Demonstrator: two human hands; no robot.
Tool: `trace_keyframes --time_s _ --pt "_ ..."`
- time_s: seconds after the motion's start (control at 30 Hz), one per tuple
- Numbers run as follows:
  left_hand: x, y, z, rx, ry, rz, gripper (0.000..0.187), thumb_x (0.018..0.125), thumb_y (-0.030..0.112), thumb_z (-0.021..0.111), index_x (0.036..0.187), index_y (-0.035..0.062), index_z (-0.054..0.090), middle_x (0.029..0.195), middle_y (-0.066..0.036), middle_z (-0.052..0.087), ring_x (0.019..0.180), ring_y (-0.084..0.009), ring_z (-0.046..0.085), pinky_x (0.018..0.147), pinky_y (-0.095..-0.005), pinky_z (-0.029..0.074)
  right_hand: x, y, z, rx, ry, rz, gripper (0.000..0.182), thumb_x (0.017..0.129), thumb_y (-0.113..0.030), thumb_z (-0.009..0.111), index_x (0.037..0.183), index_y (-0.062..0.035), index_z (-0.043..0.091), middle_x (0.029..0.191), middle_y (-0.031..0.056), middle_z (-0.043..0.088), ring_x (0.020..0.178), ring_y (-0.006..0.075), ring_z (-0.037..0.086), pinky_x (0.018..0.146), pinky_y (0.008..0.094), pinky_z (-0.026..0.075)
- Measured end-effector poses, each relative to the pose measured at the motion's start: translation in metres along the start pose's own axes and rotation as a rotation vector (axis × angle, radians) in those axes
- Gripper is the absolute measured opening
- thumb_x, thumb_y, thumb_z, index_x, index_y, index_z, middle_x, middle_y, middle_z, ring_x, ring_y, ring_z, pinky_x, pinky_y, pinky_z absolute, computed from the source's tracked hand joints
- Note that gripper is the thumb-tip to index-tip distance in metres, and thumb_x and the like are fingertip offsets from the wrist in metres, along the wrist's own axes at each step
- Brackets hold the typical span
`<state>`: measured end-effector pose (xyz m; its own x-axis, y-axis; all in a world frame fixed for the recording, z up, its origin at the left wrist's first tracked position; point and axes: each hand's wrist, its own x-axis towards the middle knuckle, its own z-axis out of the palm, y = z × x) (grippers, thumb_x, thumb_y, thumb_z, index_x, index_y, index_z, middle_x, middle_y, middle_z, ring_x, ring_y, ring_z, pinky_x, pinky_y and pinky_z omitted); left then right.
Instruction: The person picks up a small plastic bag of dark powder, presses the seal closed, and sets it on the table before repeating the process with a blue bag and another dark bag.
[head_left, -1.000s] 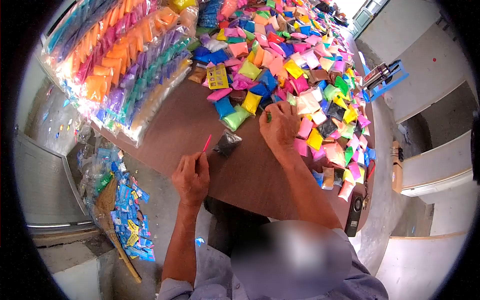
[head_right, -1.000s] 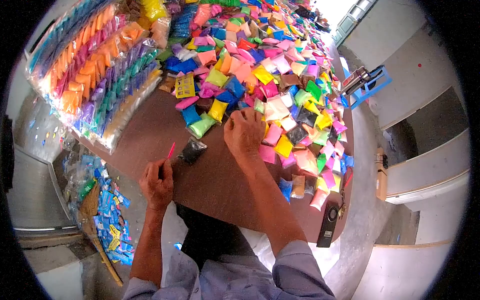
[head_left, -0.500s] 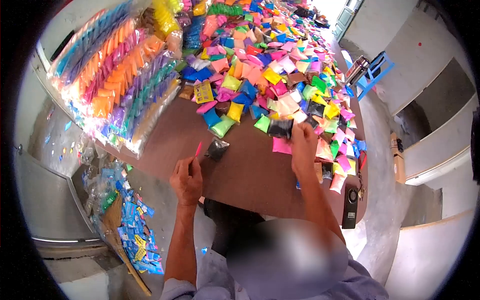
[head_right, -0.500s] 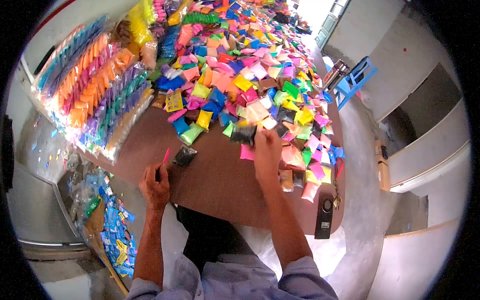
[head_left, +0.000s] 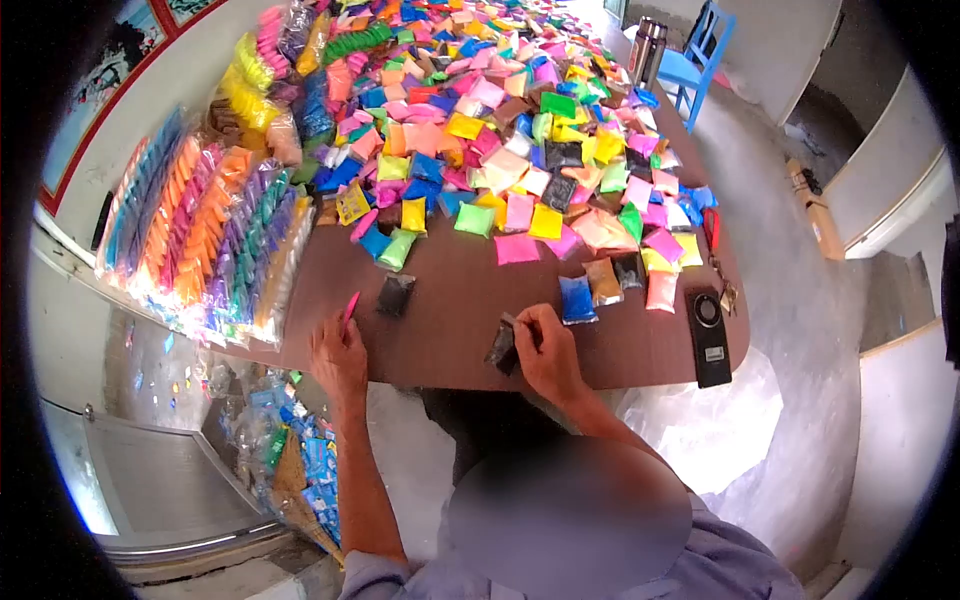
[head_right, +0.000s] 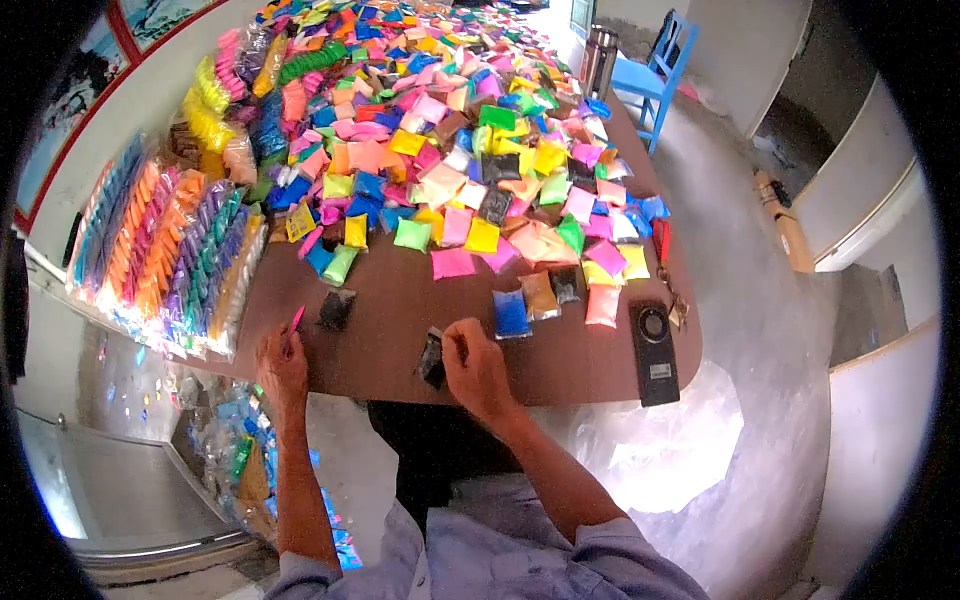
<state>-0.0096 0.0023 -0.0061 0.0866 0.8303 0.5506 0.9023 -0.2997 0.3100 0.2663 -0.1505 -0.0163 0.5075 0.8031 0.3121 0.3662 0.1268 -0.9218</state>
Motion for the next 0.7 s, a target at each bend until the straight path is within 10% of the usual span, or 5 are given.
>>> trace_keyframes --time_s 0.1,0.23,0.37,0.57,0.7 --pt "-0.003 0.04 -0.014 0.148 0.092 0.262 0.024 0.093 0.021 0.074 0.111 0.0055 0.071 0.104 -0.019 0.072 0.093 -0.0378 0.07 0.078 -0.0457 0.056 0.002 0.0 0.0 0.056 0.027 0.025 0.009 0.101 -0.007 0.062 0.101 -0.0009 0.056 0.08 0.0109 0.059 0.071 0.0157 0.058 0.065 0.0316 0.049" --pt "-0.045 0.128 -0.017 -0.701 -0.464 -0.096 0.035 0.089 0.02 0.079 0.119 0.0013 0.071 0.101 -0.014 0.074 0.089 -0.0234 0.072 0.08 -0.0355 0.057 0.002 0.001 -0.003 0.061 0.009 0.057 0.011 0.101 -0.01 0.062 0.104 -0.0009 0.056 0.086 0.0183 0.066 0.077 0.0331 0.07 0.067 0.0399 0.054" --pt "-0.062 0.152 -0.007 -0.826 -0.681 -0.103 0.029 0.096 0.018 0.075 0.117 -0.0011 0.072 0.1 -0.01 0.075 0.088 -0.0176 0.07 0.08 -0.0311 0.058 0.002 0.0 -0.006 0.054 0.022 0.062 0.012 0.101 -0.011 0.062 0.104 -0.0008 0.057 0.085 0.0186 0.066 0.077 0.0333 0.07 0.068 0.0401 0.054" --pt "-0.065 0.134 0.001 -0.896 -0.658 -0.132 0.024 0.099 0.017 0.073 0.112 -0.002 0.073 0.097 -0.008 0.074 0.087 -0.0137 0.068 0.077 -0.0289 0.056 0.002 -0.003 0.0 0.122 -0.026 0.048 0.017 0.1 -0.014 0.064 0.11 -0.0002 0.061 0.09 0.0186 0.069 0.08 0.0314 0.072 0.07 0.0394 0.056" --pt "-0.067 0.128 0.005 -1.072 -0.64 -0.237 0.022 0.1 0.018 0.072 0.112 -0.001 0.072 0.097 -0.005 0.073 0.087 -0.012 0.066 0.078 -0.0286 0.055 0.001 -0.008 -0.006 0.099 -0.122 0.037 0.021 0.098 -0.012 0.066 0.115 0.0006 0.064 0.087 0.0091 0.067 0.076 0.012 0.063 0.069 0.0279 0.053"
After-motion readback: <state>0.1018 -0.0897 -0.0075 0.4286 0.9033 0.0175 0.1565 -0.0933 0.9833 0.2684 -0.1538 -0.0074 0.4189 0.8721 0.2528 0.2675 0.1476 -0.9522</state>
